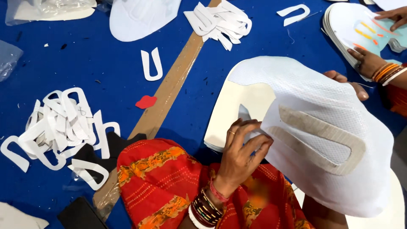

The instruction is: The person sits on a blue floor mat in a workshop and handles cut foam shoe upper components. They align stacked pieces by tapping and squaring the edges, lift and turn the stacks over, and move finished stacks aside while other workers handle similar pieces nearby.

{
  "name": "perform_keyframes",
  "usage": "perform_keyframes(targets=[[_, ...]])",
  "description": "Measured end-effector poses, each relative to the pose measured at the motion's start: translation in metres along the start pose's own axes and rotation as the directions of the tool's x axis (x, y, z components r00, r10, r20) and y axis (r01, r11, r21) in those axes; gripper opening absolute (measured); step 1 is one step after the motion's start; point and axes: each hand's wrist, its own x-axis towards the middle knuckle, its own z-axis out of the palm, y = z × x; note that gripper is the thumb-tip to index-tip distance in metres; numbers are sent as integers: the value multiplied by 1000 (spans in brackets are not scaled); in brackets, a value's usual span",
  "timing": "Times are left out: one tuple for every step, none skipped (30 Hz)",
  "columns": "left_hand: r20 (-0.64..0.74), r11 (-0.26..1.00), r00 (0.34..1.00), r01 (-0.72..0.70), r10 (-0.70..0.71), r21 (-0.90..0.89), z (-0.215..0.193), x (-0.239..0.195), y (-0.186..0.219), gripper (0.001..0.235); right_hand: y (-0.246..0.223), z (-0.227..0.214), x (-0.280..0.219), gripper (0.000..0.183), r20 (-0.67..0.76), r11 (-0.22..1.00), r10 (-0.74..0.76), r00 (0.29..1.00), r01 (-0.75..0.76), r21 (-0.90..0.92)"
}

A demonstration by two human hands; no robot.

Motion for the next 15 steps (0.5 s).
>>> perform_keyframes(targets=[[-6, 1000, 1000, -2, 2, 4, 0, 3, 3, 15, -1, -4, 0, 5, -14, 999, 5, 1000, -5, 32], [0, 1000, 1000, -3, 3, 3, -2, 3, -3, 15, -2, -7, 0, 5, -17, 999, 0, 1000, 0, 32], [-29, 999, 999, 28, -29, -25, -3, 1, -9, 16, -3, -9, -2, 7, -33, 998, 4, 999, -2, 63], [-57, 997, 996, 59, -62, -54, -4, -1, -16, 16, -4, -12, -4, 9, -49, 995, 8, 999, -3, 95], [-53, 997, 997, 57, -60, -57, -27, 4, -21, 16, -4, -1, -2, 9, -52, 996, 4, 999, 1, 92], [-209, 953, 931, 300, -299, -25, -49, 10, -27, 30, -4, 9, 0, 10, -22, 999, -8, 1000, 9, 48], [-355, 847, 786, 530, -506, -33, -71, 14, -33, 43, -4, 21, -1, 14, 3, 1000, -20, 1000, 20, 3], [-347, 847, 789, 531, -507, -32, -97, 12, -53, 43, -6, 24, 0, 14, -4, 1000, -25, 1000, 25, 0], [-516, 818, 791, 512, -329, 262, -124, 8, -73, 55, -7, 28, 0, 19, 36, 997, -47, 998, 49, -66], [-608, 688, 788, 496, -101, 529, -151, 6, -92, 68, -7, 31, 1, 25, 77, 989, -65, 995, 75, -130], [-604, 685, 791, 493, -97, 537, -166, -3, -109, 68, -15, 26, 2, 25, 74, 989, -69, 995, 78, -123], [-703, 714, 604, 672, -375, 196, -183, -11, -125, 63, -16, 24, 3, 24, 74, 968, -74, 994, 90, -234], [-677, 621, 368, 766, -638, -168, -201, -23, -141, 59, -9, 25, 3, 22, 74, 936, -72, 995, 93, -338], [-683, 618, 365, 770, -633, -161, -203, -39, -162, 59, -17, 23, -2, 21, 75, 894, -69, 995, 95, -439], [-656, 503, 377, 864, -654, -6, -209, -54, -184, 36, -23, 23, -4, 21, 79, 842, -69, 995, 100, -531]])
